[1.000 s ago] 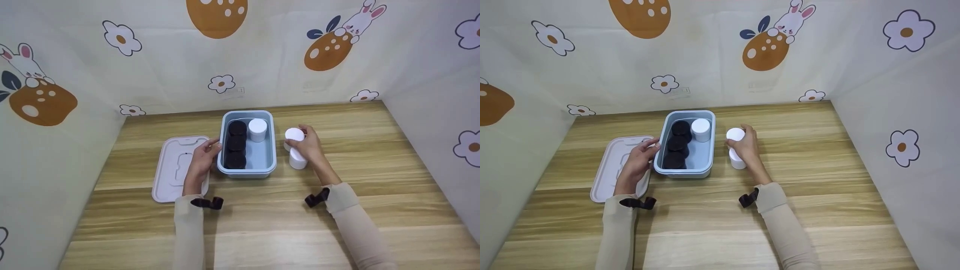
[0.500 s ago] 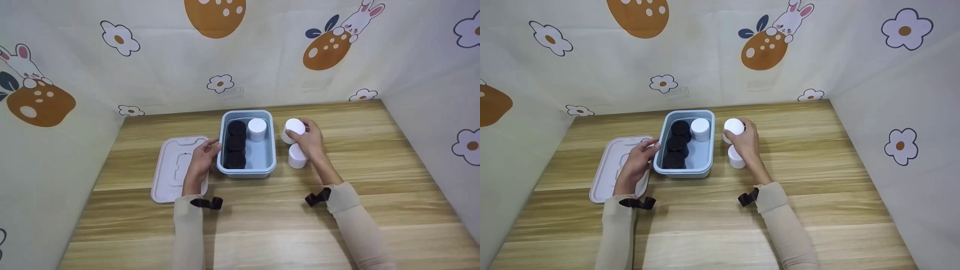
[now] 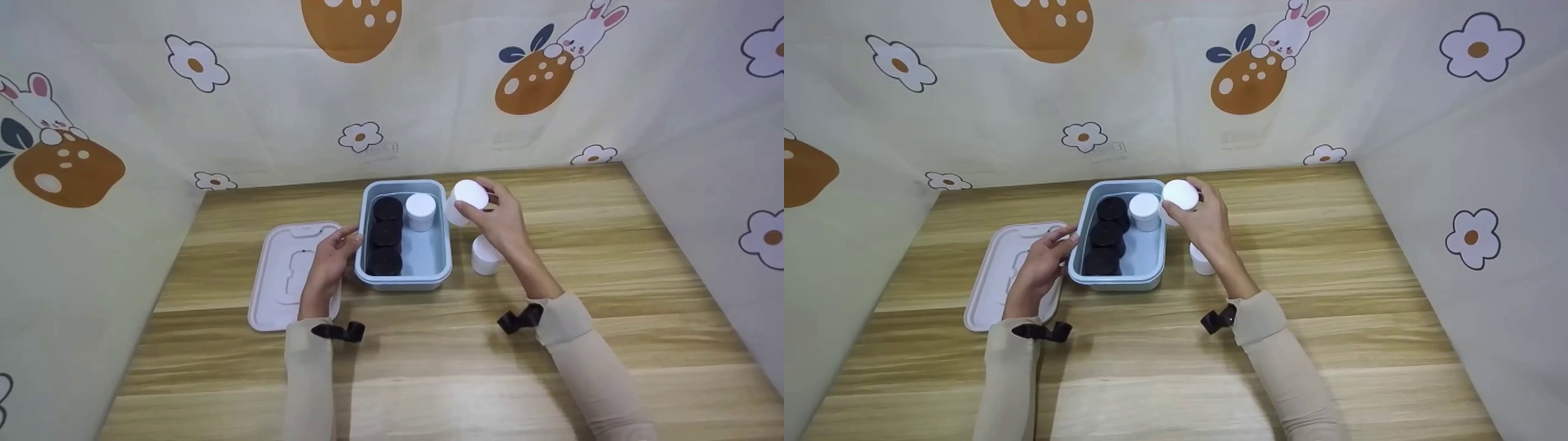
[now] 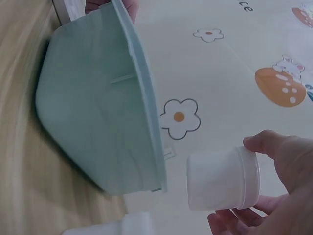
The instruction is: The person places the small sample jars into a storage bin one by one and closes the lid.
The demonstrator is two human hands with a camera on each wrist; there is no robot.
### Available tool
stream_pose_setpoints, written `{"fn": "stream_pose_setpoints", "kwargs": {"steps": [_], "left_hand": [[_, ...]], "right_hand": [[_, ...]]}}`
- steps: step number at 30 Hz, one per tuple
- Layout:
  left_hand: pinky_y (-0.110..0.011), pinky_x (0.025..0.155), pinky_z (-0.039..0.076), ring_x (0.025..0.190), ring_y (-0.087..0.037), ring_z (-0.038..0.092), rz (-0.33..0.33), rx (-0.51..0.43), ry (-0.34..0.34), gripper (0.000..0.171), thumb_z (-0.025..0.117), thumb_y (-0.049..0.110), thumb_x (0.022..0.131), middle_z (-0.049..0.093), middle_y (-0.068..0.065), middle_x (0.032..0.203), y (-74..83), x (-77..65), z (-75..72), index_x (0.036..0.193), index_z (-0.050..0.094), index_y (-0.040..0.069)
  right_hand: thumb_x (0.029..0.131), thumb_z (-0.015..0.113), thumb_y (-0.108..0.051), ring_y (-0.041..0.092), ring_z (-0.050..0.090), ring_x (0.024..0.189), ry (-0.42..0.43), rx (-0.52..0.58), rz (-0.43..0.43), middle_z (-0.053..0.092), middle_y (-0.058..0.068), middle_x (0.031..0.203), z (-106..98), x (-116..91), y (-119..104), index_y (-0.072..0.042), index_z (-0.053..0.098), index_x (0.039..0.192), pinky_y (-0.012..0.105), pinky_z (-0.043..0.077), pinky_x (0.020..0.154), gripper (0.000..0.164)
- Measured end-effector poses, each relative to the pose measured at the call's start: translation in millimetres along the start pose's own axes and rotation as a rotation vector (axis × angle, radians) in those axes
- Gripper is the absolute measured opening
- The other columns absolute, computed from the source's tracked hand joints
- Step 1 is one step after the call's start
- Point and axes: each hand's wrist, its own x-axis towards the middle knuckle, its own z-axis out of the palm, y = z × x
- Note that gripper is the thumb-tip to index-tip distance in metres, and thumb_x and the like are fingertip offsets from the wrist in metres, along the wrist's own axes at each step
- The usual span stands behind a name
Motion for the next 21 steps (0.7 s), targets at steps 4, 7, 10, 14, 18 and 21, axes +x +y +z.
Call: {"fn": "stream_pose_setpoints", "kwargs": {"steps": [4, 7, 10, 14, 18, 21], "left_hand": [[-0.023, 0.063, 0.049, 0.070, -0.007, 0.064, 0.013, 0.007, 0.003, 0.040, 0.062, 0.012, 0.099, 0.070, -0.008, 0.100, -0.6, -0.2, 0.5, 0.138, 0.057, 0.002], [-0.025, 0.075, 0.054, 0.077, -0.007, 0.068, 0.028, 0.015, 0.011, 0.040, 0.063, 0.012, 0.099, 0.071, -0.015, 0.107, -1.0, 0.0, 0.8, 0.137, 0.058, 0.001], [-0.026, 0.076, 0.054, 0.078, -0.008, 0.068, 0.020, 0.011, 0.019, 0.040, 0.063, 0.012, 0.099, 0.070, -0.019, 0.113, -1.7, 0.5, 0.2, 0.137, 0.058, 0.002], [-0.025, 0.071, 0.052, 0.077, -0.008, 0.067, 0.007, 0.012, 0.015, 0.041, 0.063, 0.015, 0.099, 0.071, -0.017, 0.113, -1.6, 0.4, -0.1, 0.138, 0.057, 0.003], [-0.026, 0.069, 0.052, 0.076, -0.009, 0.067, 0.001, 0.015, 0.013, 0.041, 0.063, 0.015, 0.099, 0.071, -0.012, 0.107, 0.0, -0.9, 0.6, 0.138, 0.058, 0.004], [-0.025, 0.070, 0.052, 0.077, -0.009, 0.066, 0.003, 0.030, 0.017, 0.041, 0.064, 0.015, 0.099, 0.070, -0.012, 0.107, 0.5, -0.7, 0.6, 0.138, 0.058, 0.004]], "right_hand": [[0.086, 0.080, -0.020, 0.029, 0.055, 0.124, -0.045, -0.022, -0.063, 0.056, 0.016, 0.137, 4, 0, -13, -0.003, 0.053, 0.140, 0.033, 0.050, 0.092, 0.063], [0.083, 0.083, -0.022, 0.027, 0.057, 0.123, -0.085, -0.071, -0.114, 0.059, 0.013, 0.135, 10, 0, -21, -0.004, 0.056, 0.137, 0.032, 0.052, 0.089, 0.064], [0.079, 0.086, -0.023, 0.028, 0.058, 0.123, -0.128, -0.132, -0.168, 0.060, 0.014, 0.134, 16, 0, -28, -0.003, 0.056, 0.137, 0.037, 0.055, 0.089, 0.068], [0.076, 0.089, -0.022, 0.032, 0.058, 0.122, -0.161, -0.206, -0.238, 0.061, 0.017, 0.133, 26, 2, -33, 0.000, 0.056, 0.136, 0.044, 0.055, 0.093, 0.072], [0.075, 0.089, -0.022, 0.033, 0.060, 0.117, -0.183, -0.268, -0.280, 0.061, 0.019, 0.130, 35, 3, -32, 0.001, 0.059, 0.133, 0.045, 0.053, 0.095, 0.070], [0.075, 0.088, -0.025, 0.033, 0.060, 0.112, -0.204, -0.323, -0.297, 0.061, 0.018, 0.127, 40, 3, -30, 0.000, 0.061, 0.129, 0.046, 0.051, 0.094, 0.065]]}}
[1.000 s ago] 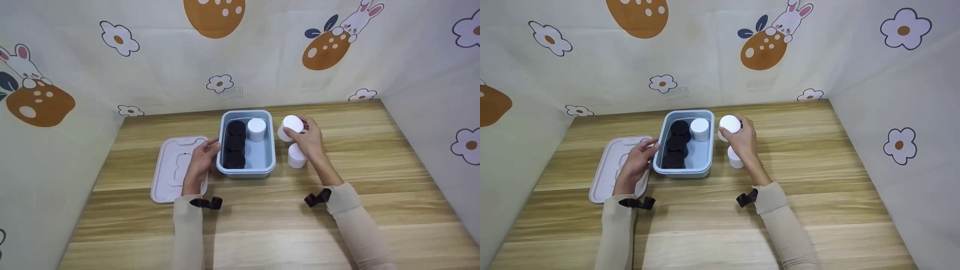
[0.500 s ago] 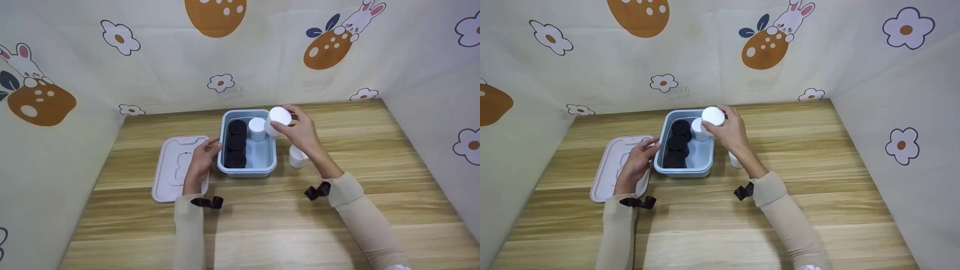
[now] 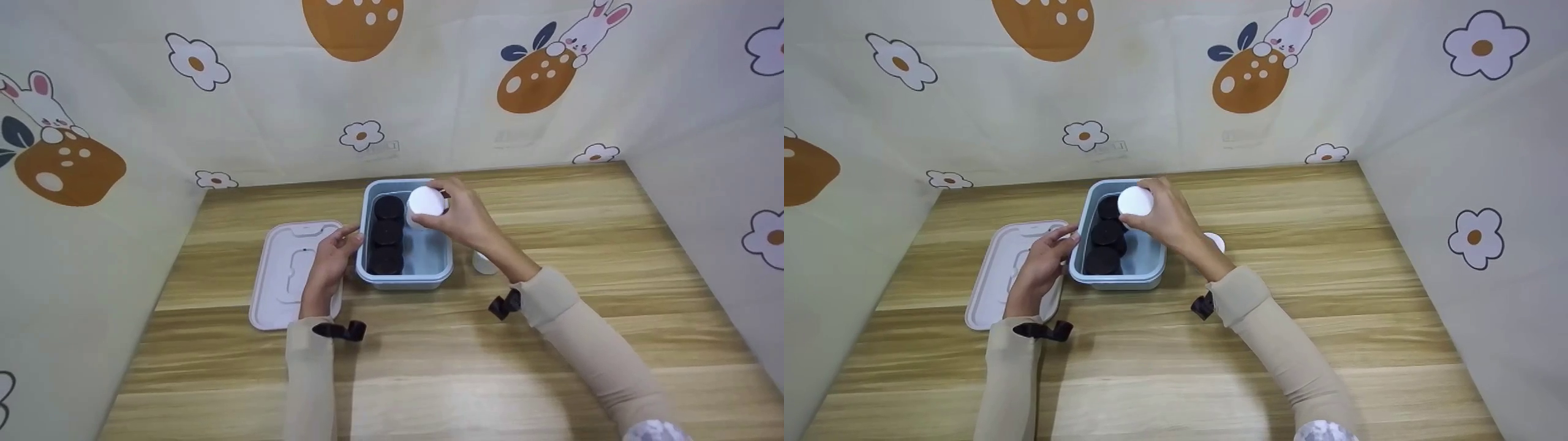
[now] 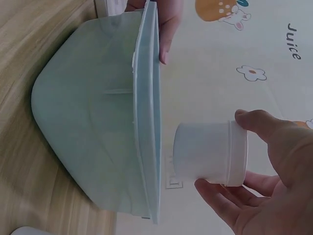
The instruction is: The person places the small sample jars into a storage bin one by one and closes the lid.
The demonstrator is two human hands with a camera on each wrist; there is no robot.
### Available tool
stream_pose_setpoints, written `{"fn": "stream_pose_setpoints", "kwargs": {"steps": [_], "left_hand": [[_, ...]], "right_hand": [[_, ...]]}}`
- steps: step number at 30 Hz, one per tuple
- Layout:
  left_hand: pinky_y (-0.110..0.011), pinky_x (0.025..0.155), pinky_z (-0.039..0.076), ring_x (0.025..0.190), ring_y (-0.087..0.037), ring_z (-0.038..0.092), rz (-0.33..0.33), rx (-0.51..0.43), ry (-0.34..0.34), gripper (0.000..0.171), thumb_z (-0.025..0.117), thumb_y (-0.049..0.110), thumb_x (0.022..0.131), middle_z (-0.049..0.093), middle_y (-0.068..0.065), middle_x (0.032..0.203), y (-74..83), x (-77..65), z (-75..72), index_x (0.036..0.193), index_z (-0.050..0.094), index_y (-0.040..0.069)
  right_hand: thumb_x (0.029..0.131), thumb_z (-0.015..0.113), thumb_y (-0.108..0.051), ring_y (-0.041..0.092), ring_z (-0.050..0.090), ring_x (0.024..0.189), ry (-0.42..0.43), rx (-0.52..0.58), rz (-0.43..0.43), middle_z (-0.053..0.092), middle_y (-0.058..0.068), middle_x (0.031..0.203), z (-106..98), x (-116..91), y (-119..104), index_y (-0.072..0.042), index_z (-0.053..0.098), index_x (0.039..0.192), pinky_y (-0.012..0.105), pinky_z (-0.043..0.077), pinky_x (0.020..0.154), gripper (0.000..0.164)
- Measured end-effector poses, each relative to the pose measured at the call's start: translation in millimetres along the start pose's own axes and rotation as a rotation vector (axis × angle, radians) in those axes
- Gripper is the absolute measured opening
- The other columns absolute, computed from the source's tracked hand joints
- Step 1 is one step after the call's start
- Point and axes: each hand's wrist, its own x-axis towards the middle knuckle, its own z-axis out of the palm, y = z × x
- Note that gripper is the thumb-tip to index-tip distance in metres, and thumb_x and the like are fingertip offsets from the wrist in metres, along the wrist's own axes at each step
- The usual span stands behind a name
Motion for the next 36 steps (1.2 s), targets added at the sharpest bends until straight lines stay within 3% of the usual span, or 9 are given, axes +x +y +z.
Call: {"fn": "stream_pose_setpoints", "kwargs": {"steps": [4, 9, 16, 21, 30, 36], "left_hand": [[-0.025, 0.070, 0.052, 0.078, -0.009, 0.066, -0.003, 0.007, 0.002, 0.042, 0.064, 0.015, 0.098, 0.070, -0.013, 0.109, -0.5, 1.2, 0.4, 0.138, 0.058, 0.004], [-0.025, 0.072, 0.052, 0.080, -0.009, 0.066, -0.010, 0.009, -0.005, 0.041, 0.063, 0.016, 0.099, 0.069, -0.012, 0.109, 1.1, 0.7, 0.5, 0.138, 0.058, 0.005], [-0.024, 0.058, 0.048, 0.071, -0.009, 0.066, -0.018, -0.017, -0.012, 0.040, 0.063, 0.015, 0.099, 0.070, -0.008, 0.101, 0.0, 0.6, -0.7, 0.138, 0.058, 0.006], [-0.024, 0.065, 0.052, 0.075, -0.010, 0.067, -0.006, -0.030, -0.011, 0.040, 0.062, 0.014, 0.100, 0.069, -0.019, 0.114, -1.4, 1.4, 0.9, 0.138, 0.058, 0.004], [-0.026, 0.067, 0.055, 0.077, -0.011, 0.069, -0.017, -0.030, -0.018, 0.041, 0.062, 0.016, 0.100, 0.070, -0.013, 0.109, -1.7, 1.6, -0.7, 0.139, 0.057, 0.004], [-0.027, 0.075, 0.054, 0.082, -0.011, 0.069, -0.009, -0.024, -0.019, 0.042, 0.062, 0.015, 0.099, 0.070, -0.019, 0.115, -1.5, 2.3, 0.7, 0.139, 0.057, 0.003]], "right_hand": [[0.074, 0.089, -0.027, 0.032, 0.058, 0.110, -0.052, -0.046, -0.015, 0.058, 0.019, 0.124, 5, 3, 1, 0.000, 0.064, 0.124, 0.046, 0.050, 0.095, 0.062], [0.075, 0.087, -0.027, 0.033, 0.057, 0.114, -0.131, -0.091, -0.007, 0.056, 0.020, 0.129, 8, 8, 2, 0.001, 0.063, 0.128, 0.047, 0.049, 0.098, 0.065], [0.076, 0.085, -0.026, 0.035, 0.058, 0.116, -0.196, -0.173, -0.045, 0.061, 0.019, 0.127, 14, 12, 10, 0.001, 0.064, 0.127, 0.048, 0.049, 0.096, 0.061], [0.078, 0.083, -0.023, 0.037, 0.057, 0.116, -0.231, -0.212, -0.048, 0.059, 0.021, 0.127, 17, 11, 14, 0.003, 0.061, 0.129, 0.048, 0.049, 0.097, 0.062], [0.077, 0.081, -0.016, 0.038, 0.056, 0.115, -0.324, -0.333, -0.136, 0.055, 0.024, 0.129, 23, 12, 18, 0.007, 0.055, 0.134, 0.048, 0.046, 0.101, 0.066], [0.079, 0.082, -0.012, 0.036, 0.058, 0.110, -0.343, -0.358, -0.178, 0.058, 0.025, 0.124, 25, 12, 21, 0.008, 0.059, 0.129, 0.047, 0.049, 0.098, 0.058]]}}
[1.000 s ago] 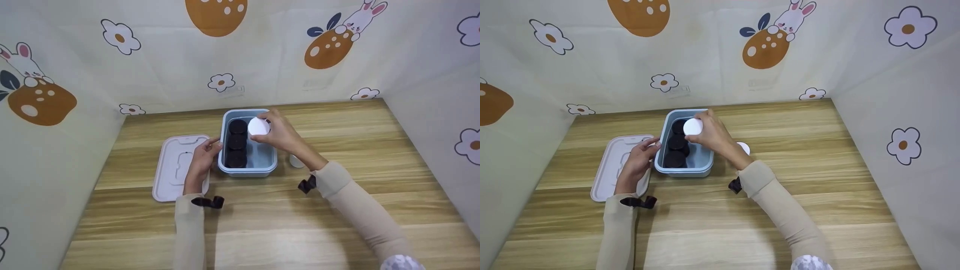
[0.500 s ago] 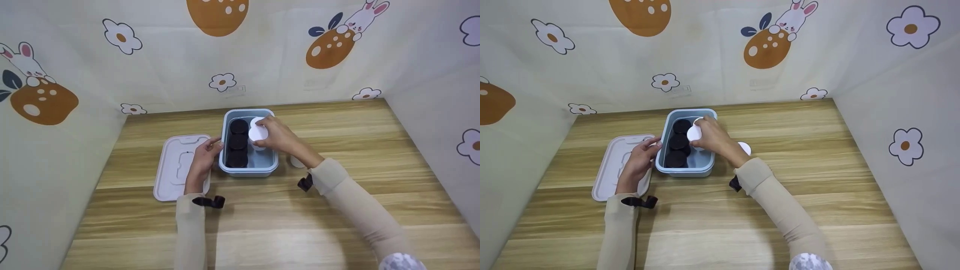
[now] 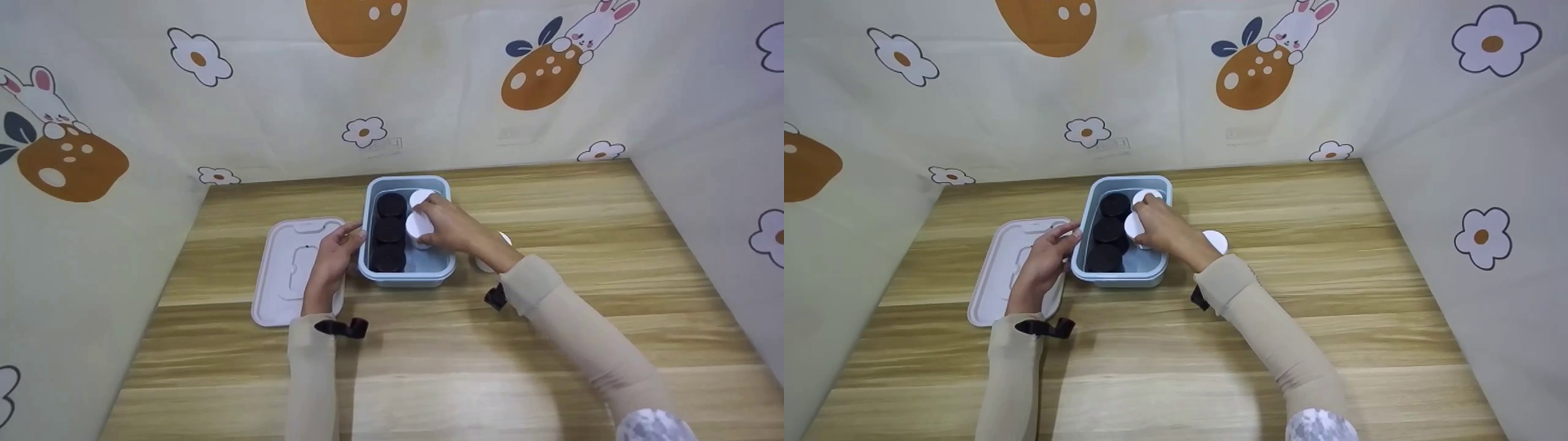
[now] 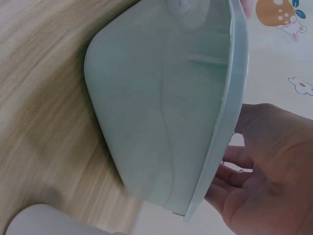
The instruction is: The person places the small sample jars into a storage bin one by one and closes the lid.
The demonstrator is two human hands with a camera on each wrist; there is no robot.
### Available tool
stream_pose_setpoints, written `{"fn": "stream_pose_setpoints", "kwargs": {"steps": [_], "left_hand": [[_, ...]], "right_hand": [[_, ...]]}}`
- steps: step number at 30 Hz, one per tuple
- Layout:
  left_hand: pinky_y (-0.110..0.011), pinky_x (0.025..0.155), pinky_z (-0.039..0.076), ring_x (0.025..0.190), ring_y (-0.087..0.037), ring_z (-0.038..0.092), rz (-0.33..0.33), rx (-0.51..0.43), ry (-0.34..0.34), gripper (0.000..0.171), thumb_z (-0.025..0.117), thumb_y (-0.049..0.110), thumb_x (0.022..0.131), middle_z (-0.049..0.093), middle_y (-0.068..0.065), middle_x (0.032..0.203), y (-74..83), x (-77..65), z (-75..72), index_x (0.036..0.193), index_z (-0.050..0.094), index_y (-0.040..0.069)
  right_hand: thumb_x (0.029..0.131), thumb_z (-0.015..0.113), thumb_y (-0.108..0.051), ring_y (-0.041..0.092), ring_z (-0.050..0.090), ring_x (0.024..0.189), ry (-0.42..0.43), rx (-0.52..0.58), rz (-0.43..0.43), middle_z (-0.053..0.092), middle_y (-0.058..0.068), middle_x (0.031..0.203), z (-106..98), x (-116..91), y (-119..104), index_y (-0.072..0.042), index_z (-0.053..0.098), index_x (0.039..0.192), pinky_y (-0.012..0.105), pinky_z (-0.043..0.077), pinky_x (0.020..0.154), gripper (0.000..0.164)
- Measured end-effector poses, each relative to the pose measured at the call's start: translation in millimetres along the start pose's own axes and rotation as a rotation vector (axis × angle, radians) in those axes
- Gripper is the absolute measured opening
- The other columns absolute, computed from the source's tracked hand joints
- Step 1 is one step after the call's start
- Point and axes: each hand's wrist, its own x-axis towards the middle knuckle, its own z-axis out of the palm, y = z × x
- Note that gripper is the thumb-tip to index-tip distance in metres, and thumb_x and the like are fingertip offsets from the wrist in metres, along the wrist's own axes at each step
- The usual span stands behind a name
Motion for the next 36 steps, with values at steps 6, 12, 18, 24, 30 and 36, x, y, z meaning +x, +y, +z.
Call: {"fn": "stream_pose_setpoints", "kwargs": {"steps": [6, 12, 18, 24, 30, 36], "left_hand": [[-0.026, 0.073, 0.053, 0.082, -0.010, 0.068, -0.012, 0.007, 0.007, 0.042, 0.063, 0.017, 0.099, 0.069, -0.017, 0.116, -0.5, 0.0, 0.1, 0.138, 0.057, 0.005], [-0.027, 0.063, 0.052, 0.077, -0.010, 0.068, -0.051, -0.002, 0.000, 0.041, 0.063, 0.019, 0.099, 0.068, -0.007, 0.108, 1.8, -0.5, 1.5, 0.139, 0.057, 0.009], [-0.027, 0.063, 0.050, 0.076, -0.010, 0.067, -0.039, -0.007, 0.007, 0.040, 0.064, 0.017, 0.099, 0.068, -0.006, 0.102, 1.0, -0.7, 0.8, 0.138, 0.058, 0.008], [-0.026, 0.055, 0.044, 0.069, -0.009, 0.063, -0.049, 0.003, 0.004, 0.041, 0.064, 0.020, 0.099, 0.067, -0.004, 0.103, 2.3, -1.2, -0.4, 0.138, 0.058, 0.010], [-0.026, 0.050, 0.037, 0.064, -0.008, 0.059, -0.051, 0.002, -0.006, 0.041, 0.064, 0.021, 0.099, 0.066, -0.001, 0.098, 1.2, -0.1, -2.3, 0.138, 0.059, 0.010], [-0.024, 0.056, 0.042, 0.065, -0.008, 0.057, -0.025, -0.011, -0.008, 0.040, 0.064, 0.018, 0.099, 0.066, -0.002, 0.095, -0.6, 0.3, -1.3, 0.137, 0.059, 0.007]], "right_hand": [[0.076, 0.083, -0.008, 0.036, 0.059, 0.107, -0.002, -0.043, -0.039, 0.062, 0.023, 0.117, 2, 1, 2, 0.006, 0.062, 0.123, 0.048, 0.051, 0.094, 0.053], [0.076, 0.082, -0.005, 0.037, 0.059, 0.113, -0.004, -0.046, -0.041, 0.063, 0.024, 0.120, 0, 1, 4, 0.006, 0.062, 0.123, 0.049, 0.049, 0.099, 0.052], [0.081, 0.081, -0.008, 0.037, 0.056, 0.122, -0.010, -0.005, -0.013, 0.060, 0.023, 0.129, -6, -5, 3, 0.006, 0.059, 0.131, 0.048, 0.045, 0.107, 0.057], [0.085, 0.078, -0.013, 0.036, 0.054, 0.125, 0.066, 0.058, -0.016, 0.058, 0.020, 0.131, -16, -20, 4, 0.002, 0.059, 0.133, 0.049, 0.043, 0.110, 0.054], [0.088, 0.077, -0.015, 0.034, 0.055, 0.125, 0.170, 0.138, -0.011, 0.060, 0.018, 0.130, -21, -38, 12, -0.001, 0.061, 0.132, 0.049, 0.045, 0.107, 0.049], [0.086, 0.079, -0.011, 0.035, 0.056, 0.124, 0.286, 0.265, -0.025, 0.061, 0.018, 0.129, -21, -54, 19, 0.000, 0.063, 0.130, 0.050, 0.044, 0.108, 0.048]]}}
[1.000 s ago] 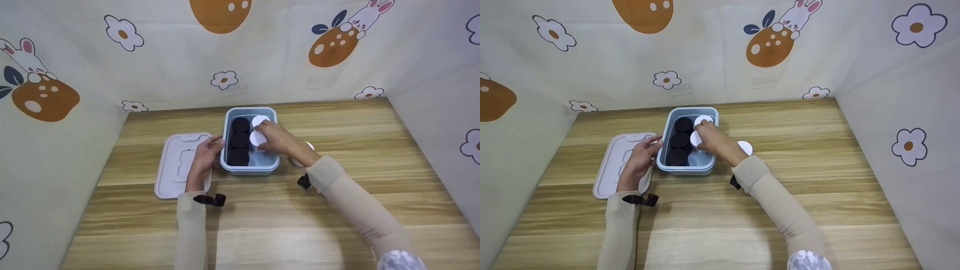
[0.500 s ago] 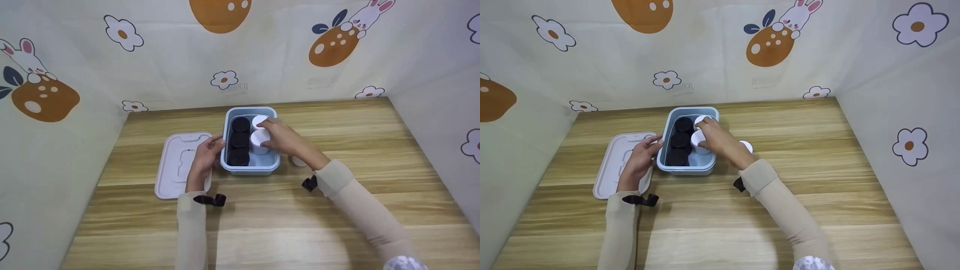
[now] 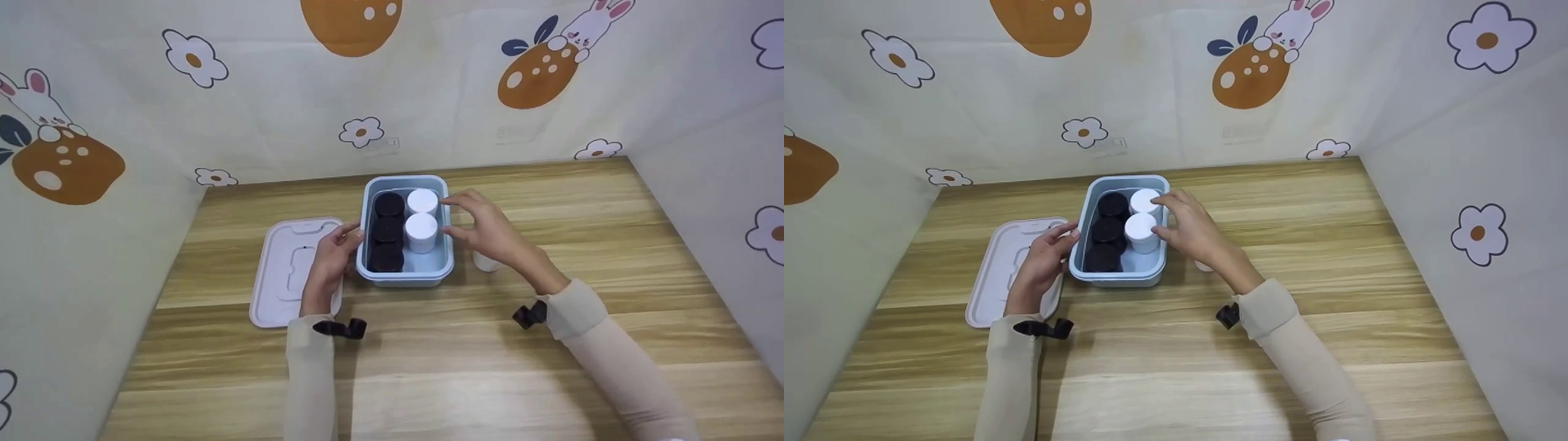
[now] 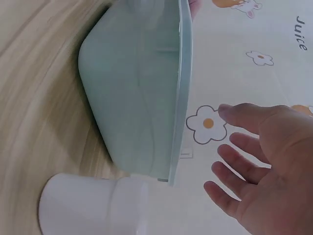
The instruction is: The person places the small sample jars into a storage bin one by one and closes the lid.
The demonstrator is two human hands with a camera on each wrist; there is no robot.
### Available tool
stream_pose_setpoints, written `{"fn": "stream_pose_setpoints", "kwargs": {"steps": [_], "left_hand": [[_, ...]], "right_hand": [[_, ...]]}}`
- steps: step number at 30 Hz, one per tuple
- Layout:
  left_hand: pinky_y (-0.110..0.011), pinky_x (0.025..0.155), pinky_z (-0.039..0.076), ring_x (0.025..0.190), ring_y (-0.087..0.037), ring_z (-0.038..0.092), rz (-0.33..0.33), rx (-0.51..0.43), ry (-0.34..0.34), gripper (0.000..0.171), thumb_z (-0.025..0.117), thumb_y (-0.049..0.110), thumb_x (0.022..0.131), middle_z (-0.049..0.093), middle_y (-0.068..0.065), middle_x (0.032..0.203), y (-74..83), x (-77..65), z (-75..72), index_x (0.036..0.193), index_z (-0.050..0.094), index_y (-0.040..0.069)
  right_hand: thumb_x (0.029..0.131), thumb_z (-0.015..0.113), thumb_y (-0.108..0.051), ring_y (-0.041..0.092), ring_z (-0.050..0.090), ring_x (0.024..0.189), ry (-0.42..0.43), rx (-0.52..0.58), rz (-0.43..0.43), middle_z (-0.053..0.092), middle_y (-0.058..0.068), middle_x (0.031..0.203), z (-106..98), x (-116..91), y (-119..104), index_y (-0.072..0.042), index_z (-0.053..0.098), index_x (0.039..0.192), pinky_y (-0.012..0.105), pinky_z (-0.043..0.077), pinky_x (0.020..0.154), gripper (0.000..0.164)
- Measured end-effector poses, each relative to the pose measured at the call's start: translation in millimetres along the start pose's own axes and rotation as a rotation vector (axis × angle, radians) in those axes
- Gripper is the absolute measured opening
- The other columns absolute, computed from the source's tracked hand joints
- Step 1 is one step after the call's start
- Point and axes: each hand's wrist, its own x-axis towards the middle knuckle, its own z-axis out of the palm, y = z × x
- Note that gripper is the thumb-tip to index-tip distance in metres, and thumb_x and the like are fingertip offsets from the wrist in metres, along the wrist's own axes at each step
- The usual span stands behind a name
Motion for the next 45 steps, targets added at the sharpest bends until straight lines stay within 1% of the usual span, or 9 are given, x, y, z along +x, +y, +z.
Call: {"fn": "stream_pose_setpoints", "kwargs": {"steps": [4, 12, 17, 22, 26, 31, 35, 38, 45], "left_hand": [[-0.023, 0.072, 0.051, 0.081, -0.007, 0.066, 0.030, 0.000, 0.013, 0.040, 0.063, 0.015, 0.099, 0.070, -0.007, 0.106, 0.4, -1.2, 0.3, 0.137, 0.058, 0.003], [-0.026, 0.077, 0.052, 0.083, -0.008, 0.066, 0.045, 0.003, 0.019, 0.039, 0.062, 0.014, 0.099, 0.070, -0.010, 0.108, 0.5, -2.4, 0.7, 0.137, 0.059, 0.004], [-0.026, 0.080, 0.051, 0.085, -0.008, 0.065, 0.042, 0.016, 0.026, 0.040, 0.063, 0.014, 0.099, 0.070, -0.011, 0.110, 0.6, -2.4, 0.2, 0.137, 0.059, 0.004], [-0.025, 0.080, 0.052, 0.086, -0.009, 0.066, 0.037, 0.012, 0.026, 0.041, 0.063, 0.015, 0.099, 0.069, -0.014, 0.115, -0.5, -1.7, 0.1, 0.138, 0.058, 0.003], [-0.024, 0.074, 0.054, 0.084, -0.010, 0.067, 0.023, -0.008, 0.022, 0.041, 0.062, 0.014, 0.099, 0.068, -0.016, 0.117, -1.8, -2.8, 0.3, 0.139, 0.057, 0.004], [-0.024, 0.070, 0.054, 0.081, -0.010, 0.067, 0.029, -0.012, 0.022, 0.040, 0.062, 0.013, 0.099, 0.069, -0.014, 0.112, -1.9, -4.0, 1.6, 0.138, 0.057, 0.002], [-0.025, 0.070, 0.054, 0.079, -0.009, 0.067, 0.044, -0.003, 0.029, 0.040, 0.062, 0.013, 0.099, 0.069, -0.013, 0.110, -1.7, -2.8, 1.8, 0.137, 0.058, 0.002], [-0.025, 0.071, 0.054, 0.080, -0.009, 0.067, 0.044, 0.005, 0.033, 0.040, 0.062, 0.013, 0.099, 0.069, -0.015, 0.112, -1.2, -2.2, 2.0, 0.137, 0.058, 0.002], [-0.026, 0.078, 0.053, 0.084, -0.009, 0.066, 0.045, 0.020, 0.029, 0.040, 0.063, 0.014, 0.099, 0.068, -0.019, 0.119, 0.2, -2.1, 3.0, 0.137, 0.058, 0.002]], "right_hand": [[0.084, 0.080, -0.010, 0.035, 0.057, 0.123, 0.073, 0.016, -0.003, 0.062, 0.018, 0.128, -2, -10, 4, -0.001, 0.064, 0.129, 0.051, 0.045, 0.106, 0.048], [0.082, 0.083, -0.011, 0.035, 0.055, 0.126, 0.135, 0.062, 0.064, 0.060, 0.018, 0.130, -6, -28, 20, -0.002, 0.063, 0.131, 0.050, 0.042, 0.110, 0.053], [0.081, 0.085, -0.015, 0.032, 0.053, 0.129, 0.118, 0.123, 0.132, 0.059, 0.015, 0.133, -8, -39, 33, -0.006, 0.061, 0.134, 0.055, 0.042, 0.108, 0.059], [0.079, 0.086, -0.013, 0.033, 0.049, 0.131, 0.090, 0.174, 0.177, 0.056, 0.017, 0.135, -8, -47, 46, -0.004, 0.059, 0.136, 0.059, 0.041, 0.108, 0.064], [0.079, 0.085, -0.011, 0.038, 0.047, 0.132, 0.060, 0.198, 0.211, 0.055, 0.020, 0.137, -7, -53, 53, -0.001, 0.057, 0.137, 0.059, 0.041, 0.107, 0.065], [0.080, 0.085, -0.011, 0.041, 0.051, 0.127, 0.021, 0.212, 0.260, 0.051, 0.022, 0.137, -5, -60, 61, -0.002, 0.054, 0.139, 0.051, 0.045, 0.104, 0.068], [0.079, 0.085, -0.011, 0.038, 0.058, 0.115, -0.004, 0.207, 0.279, 0.051, 0.020, 0.136, -4, -65, 67, -0.001, 0.052, 0.142, 0.037, 0.049, 0.096, 0.072], [0.078, 0.086, -0.011, 0.035, 0.057, 0.113, -0.016, 0.183, 0.280, 0.052, 0.020, 0.135, -2, -67, 70, 0.000, 0.050, 0.143, 0.029, 0.047, 0.093, 0.075], [0.077, 0.086, -0.009, 0.034, 0.054, 0.119, -0.020, 0.160, 0.301, 0.051, 0.021, 0.139, 0, -69, 74, -0.001, 0.049, 0.143, 0.038, 0.044, 0.098, 0.076]]}}
